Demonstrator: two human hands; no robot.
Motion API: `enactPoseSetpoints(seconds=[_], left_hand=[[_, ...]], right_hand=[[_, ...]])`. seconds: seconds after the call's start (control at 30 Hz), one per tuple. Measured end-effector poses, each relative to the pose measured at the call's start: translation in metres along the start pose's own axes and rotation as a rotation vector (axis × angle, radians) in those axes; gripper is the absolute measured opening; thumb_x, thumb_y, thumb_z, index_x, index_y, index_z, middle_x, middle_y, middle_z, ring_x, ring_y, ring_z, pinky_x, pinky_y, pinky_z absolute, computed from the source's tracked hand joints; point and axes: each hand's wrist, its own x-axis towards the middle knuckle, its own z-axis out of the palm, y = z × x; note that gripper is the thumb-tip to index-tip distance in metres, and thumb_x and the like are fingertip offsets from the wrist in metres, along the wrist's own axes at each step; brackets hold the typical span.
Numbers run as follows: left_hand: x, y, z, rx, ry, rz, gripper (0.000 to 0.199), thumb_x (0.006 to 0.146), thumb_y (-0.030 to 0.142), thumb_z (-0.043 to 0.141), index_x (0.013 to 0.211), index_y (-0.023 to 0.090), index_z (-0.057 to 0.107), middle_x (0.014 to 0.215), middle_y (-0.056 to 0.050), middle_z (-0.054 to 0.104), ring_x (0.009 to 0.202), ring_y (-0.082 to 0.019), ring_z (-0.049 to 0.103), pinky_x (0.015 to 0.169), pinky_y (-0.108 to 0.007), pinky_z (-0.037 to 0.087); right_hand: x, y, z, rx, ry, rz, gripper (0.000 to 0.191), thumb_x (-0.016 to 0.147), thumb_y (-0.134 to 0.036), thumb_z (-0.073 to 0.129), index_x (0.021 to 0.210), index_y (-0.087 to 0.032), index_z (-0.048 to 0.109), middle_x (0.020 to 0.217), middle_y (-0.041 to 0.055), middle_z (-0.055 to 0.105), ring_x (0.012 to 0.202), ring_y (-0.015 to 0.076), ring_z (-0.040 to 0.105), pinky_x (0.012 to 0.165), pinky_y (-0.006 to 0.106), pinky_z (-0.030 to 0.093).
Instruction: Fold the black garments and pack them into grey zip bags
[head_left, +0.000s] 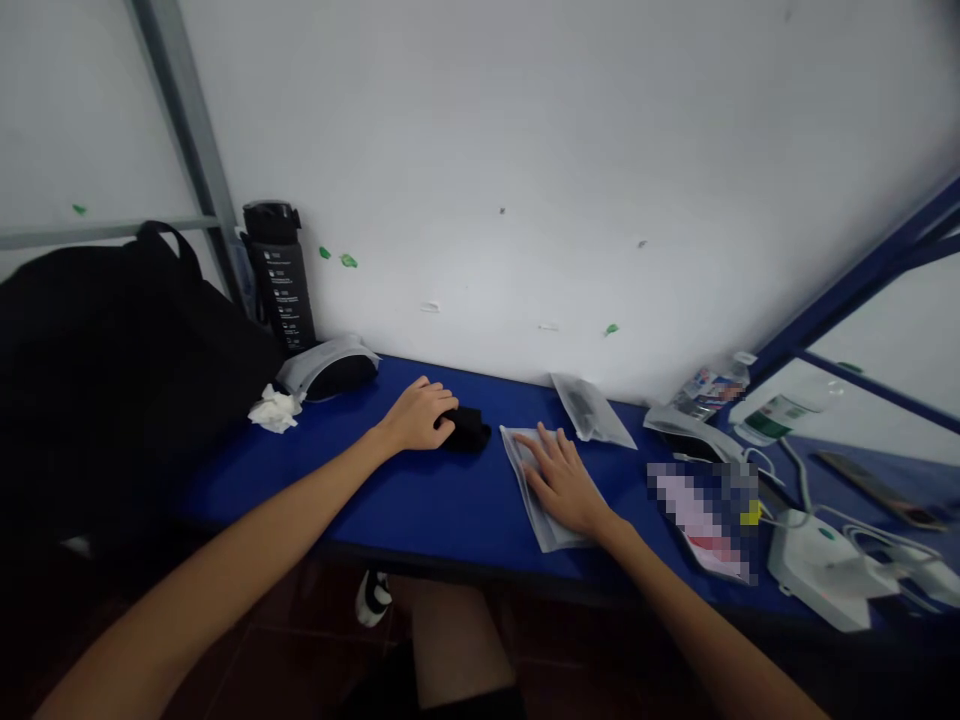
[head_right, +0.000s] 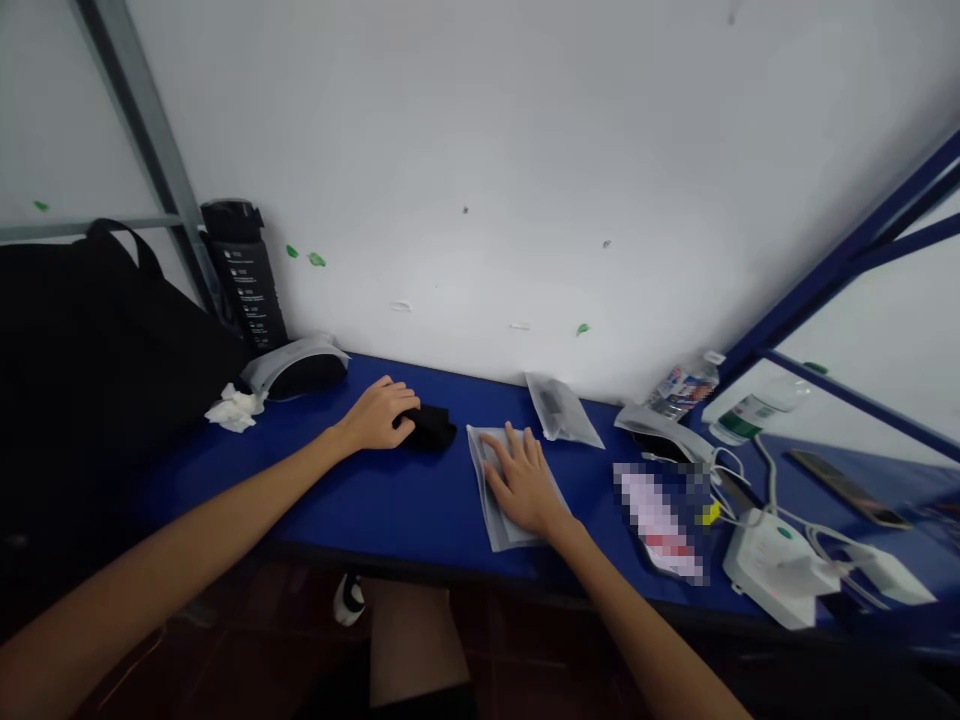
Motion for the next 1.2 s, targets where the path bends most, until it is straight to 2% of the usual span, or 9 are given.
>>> enactPoseSetpoints(seconds=[0.13, 0.37, 0.53, 0.7, 0.83, 0.93, 1.03, 1.13, 1.2], left_hand=[[-0.001, -0.001, 0.000, -0.016, 0.002, -0.007, 0.007, 0.082, 0.017, 0.057, 0.082, 0.019, 0.064, 0.078, -0.004, 0.068, 0.077, -0.023, 0.061, 0.079, -0.041, 0.040], [0.000, 0.000, -0.001, -0.047, -0.046, -0.048, 0.009, 0.085, 0.019, 0.055, 0.083, 0.019, 0.064, 0.080, -0.004, 0.069, 0.079, -0.023, 0.062, 0.081, -0.040, 0.039], [0.001, 0.001, -0.001, -0.058, -0.072, -0.076, 0.009, 0.084, 0.019, 0.054, 0.083, 0.020, 0.063, 0.081, -0.005, 0.069, 0.081, -0.023, 0.062, 0.082, -0.041, 0.039], [0.001, 0.002, -0.004, -0.064, -0.089, -0.094, 0.010, 0.085, 0.019, 0.054, 0.084, 0.020, 0.064, 0.082, -0.004, 0.069, 0.081, -0.023, 0.062, 0.083, -0.041, 0.038], [0.001, 0.005, -0.008, -0.073, -0.117, -0.088, 0.011, 0.087, 0.021, 0.056, 0.090, 0.020, 0.066, 0.088, -0.005, 0.071, 0.086, -0.023, 0.064, 0.084, -0.040, 0.038], [0.002, 0.008, -0.008, -0.087, -0.134, -0.079, 0.015, 0.088, 0.029, 0.061, 0.096, 0.020, 0.069, 0.099, -0.005, 0.073, 0.092, -0.024, 0.065, 0.087, -0.040, 0.040], [0.004, 0.012, -0.006, -0.080, -0.149, -0.111, 0.018, 0.089, 0.033, 0.063, 0.099, 0.020, 0.070, 0.103, -0.006, 0.073, 0.097, -0.024, 0.067, 0.090, -0.040, 0.042], [0.006, 0.015, -0.005, -0.049, -0.164, -0.148, 0.016, 0.092, 0.031, 0.062, 0.099, 0.020, 0.070, 0.102, -0.006, 0.073, 0.100, -0.025, 0.067, 0.091, -0.040, 0.044], [0.006, 0.016, -0.005, -0.033, -0.175, -0.163, 0.015, 0.093, 0.031, 0.060, 0.098, 0.020, 0.070, 0.101, -0.006, 0.073, 0.100, -0.025, 0.068, 0.091, -0.040, 0.046]], right_hand=[[-0.008, 0.012, 0.003, -0.039, -0.087, 0.089, 0.065, 0.109, -0.059, 0.029, 0.170, -0.036, 0.025, 0.177, 0.0122, 0.019, 0.160, 0.0476, 0.021, 0.120, 0.074, 0.031], [-0.033, 0.049, -0.003, -0.075, -0.062, 0.046, 0.064, 0.111, -0.056, 0.023, 0.168, -0.030, 0.033, 0.175, 0.0137, 0.026, 0.161, 0.0402, 0.022, 0.127, 0.074, 0.015], [-0.037, 0.087, -0.005, 0.076, -0.050, 0.044, 0.064, 0.109, -0.058, 0.030, 0.163, -0.027, 0.043, 0.170, 0.0138, 0.038, 0.160, 0.0371, 0.029, 0.126, 0.068, 0.027], [-0.032, 0.100, -0.009, 0.164, 0.159, -0.017, 0.047, 0.106, -0.051, 0.046, 0.136, -0.022, 0.067, 0.145, 0.0161, 0.064, 0.137, 0.0347, 0.059, 0.117, 0.058, 0.046], [-0.022, 0.086, -0.019, 0.130, 0.380, -0.076, 0.029, 0.104, -0.039, 0.050, 0.107, -0.022, 0.074, 0.113, 0.0140, 0.073, 0.107, 0.0329, 0.070, 0.098, 0.053, 0.056], [-0.002, 0.058, -0.030, 0.179, 0.441, -0.119, 0.025, 0.104, -0.034, 0.050, 0.104, -0.024, 0.072, 0.103, 0.0115, 0.073, 0.099, 0.0310, 0.070, 0.092, 0.051, 0.056], [0.029, 0.020, -0.037, 0.318, 0.314, -0.232, 0.024, 0.106, -0.033, 0.048, 0.109, -0.025, 0.071, 0.108, 0.0101, 0.072, 0.103, 0.0287, 0.070, 0.093, 0.048, 0.056], [0.065, -0.015, -0.035, 0.383, 0.135, -0.367, 0.034, 0.104, -0.039, 0.057, 0.135, -0.027, 0.063, 0.134, 0.0111, 0.067, 0.122, 0.0299, 0.065, 0.106, 0.050, 0.053], [0.088, -0.030, -0.028, 0.387, 0.038, -0.433, 0.038, 0.101, -0.037, 0.063, 0.137, -0.027, 0.063, 0.132, 0.0112, 0.068, 0.120, 0.0296, 0.065, 0.105, 0.049, 0.053]])
